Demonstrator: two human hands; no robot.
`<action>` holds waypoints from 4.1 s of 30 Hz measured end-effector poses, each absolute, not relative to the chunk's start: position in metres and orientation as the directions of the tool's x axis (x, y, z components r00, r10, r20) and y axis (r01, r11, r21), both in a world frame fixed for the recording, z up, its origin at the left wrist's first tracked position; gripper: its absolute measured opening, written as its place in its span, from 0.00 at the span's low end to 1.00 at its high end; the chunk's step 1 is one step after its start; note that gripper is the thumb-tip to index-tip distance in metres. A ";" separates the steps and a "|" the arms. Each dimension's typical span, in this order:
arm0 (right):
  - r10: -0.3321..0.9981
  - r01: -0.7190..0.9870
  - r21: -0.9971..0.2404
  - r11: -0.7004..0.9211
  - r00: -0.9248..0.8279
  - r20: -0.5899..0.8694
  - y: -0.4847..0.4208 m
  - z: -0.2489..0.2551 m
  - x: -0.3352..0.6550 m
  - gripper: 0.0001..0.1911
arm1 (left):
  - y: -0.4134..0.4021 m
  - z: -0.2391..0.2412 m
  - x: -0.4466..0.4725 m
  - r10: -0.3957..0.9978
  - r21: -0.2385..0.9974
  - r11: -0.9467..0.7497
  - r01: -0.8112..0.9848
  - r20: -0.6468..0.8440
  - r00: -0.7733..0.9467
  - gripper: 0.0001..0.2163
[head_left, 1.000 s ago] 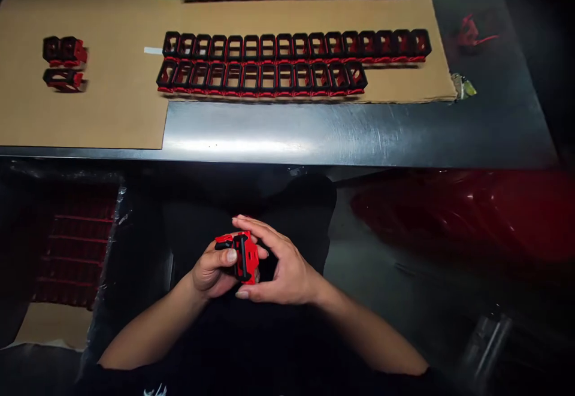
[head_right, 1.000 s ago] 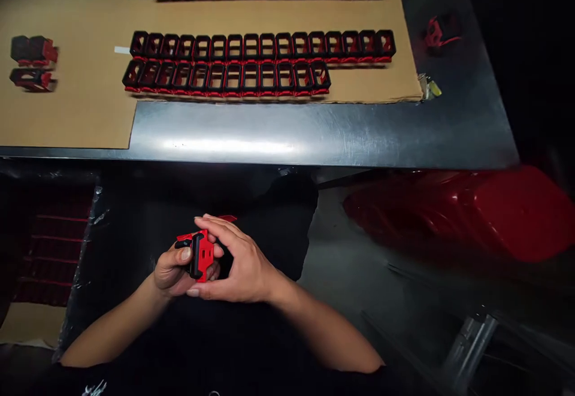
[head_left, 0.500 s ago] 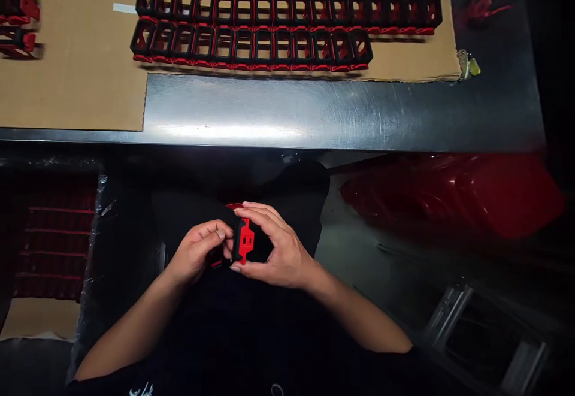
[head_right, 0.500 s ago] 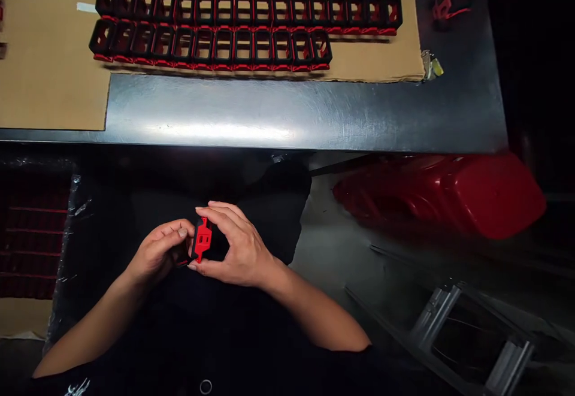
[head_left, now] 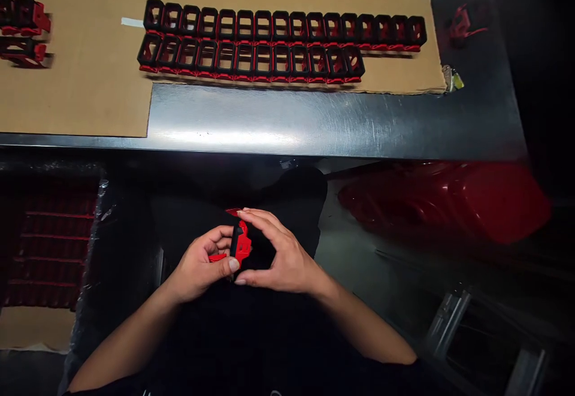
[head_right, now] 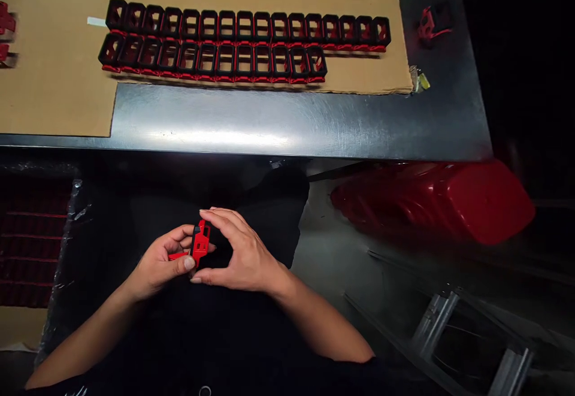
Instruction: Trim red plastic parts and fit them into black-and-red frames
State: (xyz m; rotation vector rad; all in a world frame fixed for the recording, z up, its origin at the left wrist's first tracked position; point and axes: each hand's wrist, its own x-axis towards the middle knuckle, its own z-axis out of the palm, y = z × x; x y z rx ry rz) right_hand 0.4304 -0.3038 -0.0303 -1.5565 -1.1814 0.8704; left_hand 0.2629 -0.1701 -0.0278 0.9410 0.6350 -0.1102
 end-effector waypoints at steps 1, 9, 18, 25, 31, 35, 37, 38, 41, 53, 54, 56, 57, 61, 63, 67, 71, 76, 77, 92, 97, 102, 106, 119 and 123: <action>0.958 0.179 -0.980 -0.088 0.284 -0.035 -0.306 -0.030 0.434 0.48 | -0.170 -0.027 0.262 0.193 0.731 0.581 0.357 -0.550 0.812 0.23; 0.875 -0.609 -0.729 -0.313 0.114 -0.471 -0.313 -0.032 0.439 0.25 | -0.166 -0.024 0.254 0.298 0.849 0.252 0.465 -0.525 0.797 0.24; 0.869 -0.490 -0.791 -0.366 0.125 -0.479 -0.307 -0.020 0.423 0.13 | -0.159 -0.024 0.255 0.465 0.899 -0.059 0.433 -0.359 0.809 0.21; 0.954 -0.022 -0.994 -0.109 0.277 -0.111 -0.309 -0.026 0.420 0.05 | -0.166 -0.010 0.252 0.425 0.885 0.130 0.446 -0.456 0.781 0.33; 0.961 0.165 -0.984 0.062 0.257 0.104 -0.305 -0.032 0.416 0.04 | -0.179 -0.012 0.256 0.528 0.911 -0.045 0.409 -0.326 0.784 0.35; 0.955 0.211 -0.973 0.097 0.254 0.150 -0.304 -0.035 0.414 0.06 | -0.183 -0.019 0.257 0.552 0.915 -0.217 0.341 -0.173 0.816 0.35; 0.953 0.222 -0.969 0.107 0.256 0.163 -0.305 -0.036 0.413 0.07 | -0.184 -0.022 0.256 0.553 0.910 -0.297 0.289 -0.083 0.829 0.36; 0.952 0.224 -0.969 0.108 0.256 0.165 -0.305 -0.036 0.413 0.07 | -0.184 -0.023 0.256 0.555 0.907 -0.324 0.270 -0.049 0.830 0.36; 0.956 0.209 -0.972 0.105 0.249 0.156 -0.305 -0.036 0.414 0.08 | -0.184 -0.024 0.255 0.560 0.902 -0.353 0.249 -0.009 0.828 0.38; 0.915 -0.246 -0.945 -0.213 0.289 -0.282 -0.315 -0.036 0.422 0.08 | -0.182 -0.022 0.255 0.501 0.869 -0.444 0.221 0.036 0.864 0.36; 0.900 -0.343 -0.912 -0.226 0.284 -0.330 -0.316 -0.037 0.421 0.08 | -0.182 -0.022 0.255 0.492 0.863 -0.458 0.215 0.044 0.870 0.36; 0.889 -0.503 -0.837 -0.214 0.255 -0.380 -0.315 -0.036 0.419 0.10 | -0.182 -0.023 0.255 0.476 0.843 -0.500 0.196 0.079 0.876 0.36; 0.890 -0.548 -0.812 -0.202 0.244 -0.386 -0.314 -0.035 0.418 0.10 | -0.182 -0.024 0.256 0.468 0.829 -0.528 0.184 0.104 0.877 0.36; 0.900 -0.578 -0.800 -0.159 0.248 -0.358 -0.312 -0.033 0.416 0.12 | -0.183 -0.027 0.257 0.449 0.792 -0.592 0.152 0.168 0.878 0.37; 0.908 -0.578 -0.803 -0.147 0.243 -0.341 -0.312 -0.032 0.415 0.14 | -0.183 -0.028 0.258 0.452 0.796 -0.587 0.147 0.171 0.876 0.38; 0.918 -0.510 -0.845 -0.159 0.240 -0.317 -0.313 -0.028 0.416 0.16 | -0.182 -0.031 0.260 0.434 0.789 -0.606 0.098 0.225 0.872 0.37; 0.920 -0.319 -0.935 -0.155 0.299 -0.254 -0.312 -0.024 0.415 0.16 | -0.181 -0.038 0.261 0.411 0.755 -0.654 0.052 0.296 0.862 0.39; 0.900 0.004 -0.995 -0.098 0.427 -0.087 -0.308 -0.022 0.410 0.22 | -0.183 -0.054 0.257 0.351 0.635 -0.772 0.001 0.425 0.834 0.49; 0.894 0.072 -0.994 -0.083 0.446 -0.042 -0.307 -0.022 0.410 0.21 | -0.183 -0.056 0.256 0.337 0.609 -0.793 -0.008 0.450 0.827 0.50; 0.892 -0.619 -0.744 -0.249 0.152 -0.426 -0.311 -0.037 0.416 0.19 | -0.181 -0.044 0.258 0.324 0.692 -0.713 -0.112 0.467 0.823 0.51; 0.901 -0.824 -0.515 -0.236 0.012 -0.433 -0.307 -0.047 0.416 0.21 | -0.183 -0.032 0.262 0.356 0.813 -0.567 -0.132 0.387 0.850 0.50; 0.885 -0.886 -0.371 -0.277 -0.085 -0.458 -0.304 -0.053 0.414 0.22 | -0.188 -0.033 0.261 0.441 0.873 -0.482 -0.075 0.316 0.840 0.47; 0.858 -0.921 -0.292 -0.259 -0.081 -0.507 -0.303 -0.052 0.412 0.22 | -0.192 -0.034 0.261 0.539 0.947 -0.321 0.036 0.151 0.829 0.45; 0.971 0.217 -0.966 -0.139 0.220 -0.091 -0.297 -0.020 0.431 0.06 | -0.182 -0.052 0.253 0.383 0.947 0.261 0.187 -0.280 0.880 0.32; 0.979 0.611 -0.785 0.107 0.071 0.189 -0.297 -0.011 0.438 0.10 | -0.179 -0.048 0.257 0.364 0.925 0.363 0.117 -0.256 0.896 0.28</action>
